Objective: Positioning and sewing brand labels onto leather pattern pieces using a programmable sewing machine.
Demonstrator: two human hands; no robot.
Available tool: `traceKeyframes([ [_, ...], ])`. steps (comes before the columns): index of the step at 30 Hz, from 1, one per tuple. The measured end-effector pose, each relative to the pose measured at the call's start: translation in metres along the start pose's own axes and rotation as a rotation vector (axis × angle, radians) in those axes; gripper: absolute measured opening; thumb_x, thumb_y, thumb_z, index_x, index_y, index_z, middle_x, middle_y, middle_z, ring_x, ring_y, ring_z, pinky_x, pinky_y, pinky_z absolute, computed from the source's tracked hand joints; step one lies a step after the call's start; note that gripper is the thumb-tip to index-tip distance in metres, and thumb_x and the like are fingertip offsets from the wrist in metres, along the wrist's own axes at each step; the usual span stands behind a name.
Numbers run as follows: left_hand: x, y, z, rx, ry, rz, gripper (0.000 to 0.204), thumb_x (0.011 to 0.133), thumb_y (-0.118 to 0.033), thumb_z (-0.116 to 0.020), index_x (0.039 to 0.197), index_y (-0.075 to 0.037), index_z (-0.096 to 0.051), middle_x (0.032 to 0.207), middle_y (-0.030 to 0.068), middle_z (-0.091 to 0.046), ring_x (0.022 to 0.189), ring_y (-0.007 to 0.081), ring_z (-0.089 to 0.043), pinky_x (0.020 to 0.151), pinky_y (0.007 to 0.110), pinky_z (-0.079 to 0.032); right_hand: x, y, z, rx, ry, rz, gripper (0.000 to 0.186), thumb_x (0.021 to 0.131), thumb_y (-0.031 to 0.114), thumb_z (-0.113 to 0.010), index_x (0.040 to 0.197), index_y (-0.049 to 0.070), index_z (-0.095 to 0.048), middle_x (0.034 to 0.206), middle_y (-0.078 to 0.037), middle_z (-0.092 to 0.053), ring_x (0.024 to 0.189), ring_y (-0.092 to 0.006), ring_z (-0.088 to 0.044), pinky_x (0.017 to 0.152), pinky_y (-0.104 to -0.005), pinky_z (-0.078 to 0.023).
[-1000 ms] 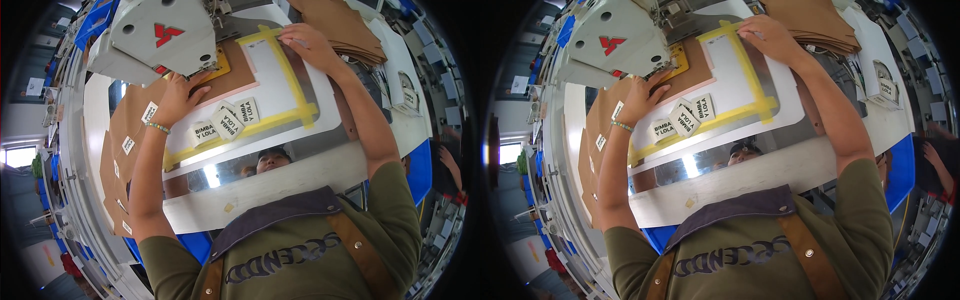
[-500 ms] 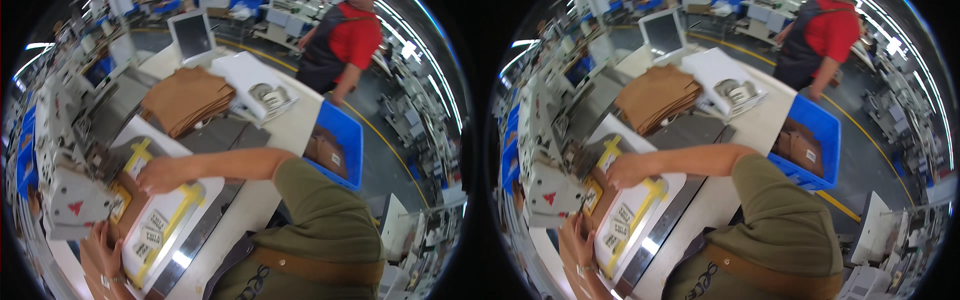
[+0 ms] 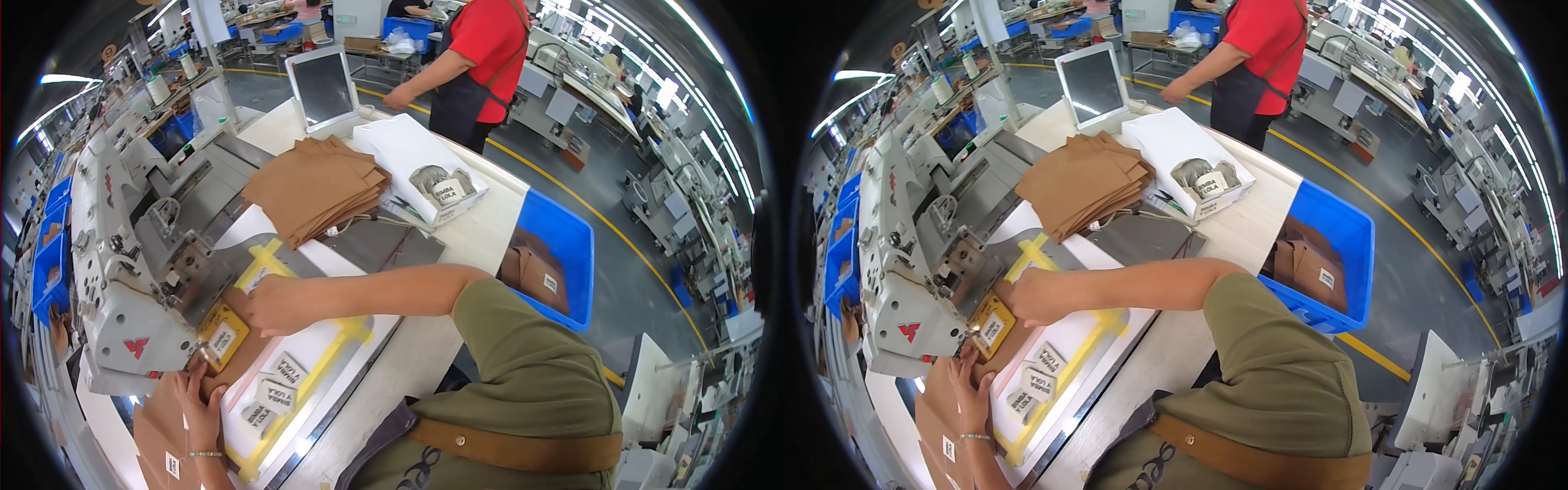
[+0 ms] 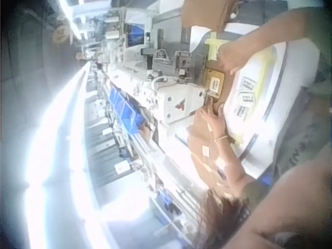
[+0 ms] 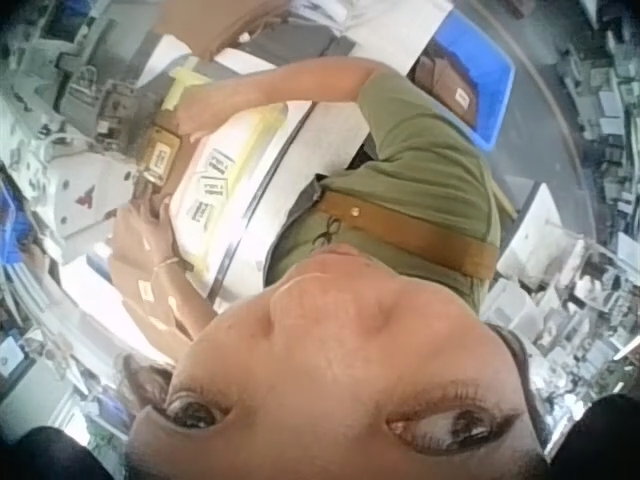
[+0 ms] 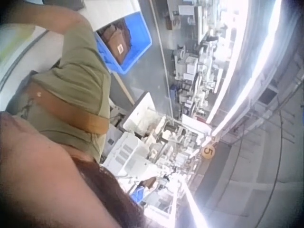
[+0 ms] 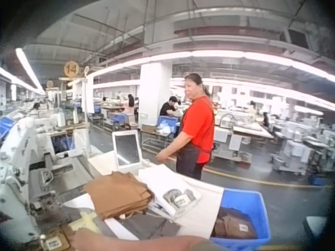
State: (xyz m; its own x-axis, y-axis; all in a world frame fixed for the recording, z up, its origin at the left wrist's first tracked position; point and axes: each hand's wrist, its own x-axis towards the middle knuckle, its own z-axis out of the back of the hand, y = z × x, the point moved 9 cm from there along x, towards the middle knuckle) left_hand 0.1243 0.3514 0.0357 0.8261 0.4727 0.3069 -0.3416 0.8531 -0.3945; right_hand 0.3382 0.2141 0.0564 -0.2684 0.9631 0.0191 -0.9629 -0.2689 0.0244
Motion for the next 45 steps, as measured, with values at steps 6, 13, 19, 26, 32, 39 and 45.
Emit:
traceKeyframes([
  [6, -0.001, -0.009, 0.008, -0.105, -0.127, -0.053, 0.018, 0.081, 0.004, -0.079, 0.097, 0.001, -0.073, 0.099, 0.0135, -0.067, 0.096, 0.036, -0.064, 0.086, 0.046, -0.052, -0.011, -0.008, 0.005, 0.073, -0.338, 0.045, 0.036, 0.097, 0.042, -0.073, 0.095, 0.006, -0.077, 0.106, -0.009, -0.073, 0.105, -0.032, -0.069, 0.089, -0.044, -0.057],
  [13, -0.06, -0.012, 0.049, 0.269, -0.11, -0.086, 0.011, 0.087, 0.0, -0.076, 0.097, 0.001, -0.071, 0.095, 0.0154, -0.062, 0.092, 0.0387, -0.062, 0.082, 0.05, -0.05, -0.02, -0.021, 0.003, 0.205, -0.416, 0.044, 0.032, 0.1, 0.038, -0.07, 0.09, 0.008, -0.078, 0.1, -0.007, -0.071, 0.103, -0.0293, -0.07, 0.085, -0.0448, -0.057],
  [19, -0.125, 0.062, 0.104, 0.487, -0.074, 0.147, 0.022, 0.089, -0.01, -0.077, 0.108, -0.002, -0.071, 0.11, 0.0173, -0.065, 0.111, 0.044, -0.063, 0.099, 0.057, -0.049, -0.016, -0.008, 0.015, 0.311, -0.415, 0.086, 0.023, 0.1, 0.029, -0.07, 0.096, 0.008, -0.078, 0.106, -0.007, -0.073, 0.104, -0.0297, -0.069, 0.09, -0.0443, -0.056],
  [26, -0.098, -0.079, 0.091, 0.262, -0.086, -0.141, 0.052, 0.081, -0.02, -0.085, 0.128, -0.003, -0.071, 0.139, 0.0166, -0.068, 0.134, 0.0423, -0.061, 0.109, 0.053, -0.049, -0.037, 0.038, 0.067, 0.734, -0.429, 0.216, 0.028, 0.104, 0.028, -0.071, 0.12, 0.005, -0.077, 0.127, -0.012, -0.075, 0.115, -0.0333, -0.07, 0.101, -0.0443, -0.054],
  [32, -0.057, -0.238, 0.045, 0.189, 0.037, -0.724, 0.038, 0.087, -0.032, -0.086, 0.119, -0.013, -0.077, 0.136, 0.0058, -0.066, 0.121, 0.0288, -0.068, 0.088, 0.04, -0.061, -0.054, 0.094, 0.098, 1.124, -0.201, 0.385, 0.033, 0.108, 0.027, -0.068, 0.128, 0.001, -0.073, 0.129, -0.016, -0.072, 0.117, -0.0342, -0.07, 0.103, -0.0421, -0.055],
  [39, -0.041, -0.253, 0.023, 0.13, 0.088, -0.764, 0.021, 0.096, -0.025, -0.079, 0.111, -0.011, -0.076, 0.118, 0.0046, -0.068, 0.111, 0.0242, -0.07, 0.086, 0.036, -0.061, -0.065, 0.095, 0.104, 1.191, -0.137, 0.352, 0.024, 0.105, 0.016, -0.071, 0.123, 0.0, -0.073, 0.121, -0.014, -0.072, 0.109, -0.0272, -0.071, 0.091, -0.0357, -0.059],
  [45, -0.065, -0.249, 0.007, 0.26, 0.081, -0.923, 0.024, 0.094, -0.015, -0.072, 0.116, -0.006, -0.075, 0.127, 0.0117, -0.07, 0.124, 0.0287, -0.068, 0.096, 0.039, -0.061, -0.058, 0.101, 0.09, 1.206, -0.005, 0.352, 0.021, 0.1, 0.016, -0.076, 0.114, 0.001, -0.072, 0.11, -0.01, -0.069, 0.101, -0.0233, -0.07, 0.085, -0.0347, -0.057],
])
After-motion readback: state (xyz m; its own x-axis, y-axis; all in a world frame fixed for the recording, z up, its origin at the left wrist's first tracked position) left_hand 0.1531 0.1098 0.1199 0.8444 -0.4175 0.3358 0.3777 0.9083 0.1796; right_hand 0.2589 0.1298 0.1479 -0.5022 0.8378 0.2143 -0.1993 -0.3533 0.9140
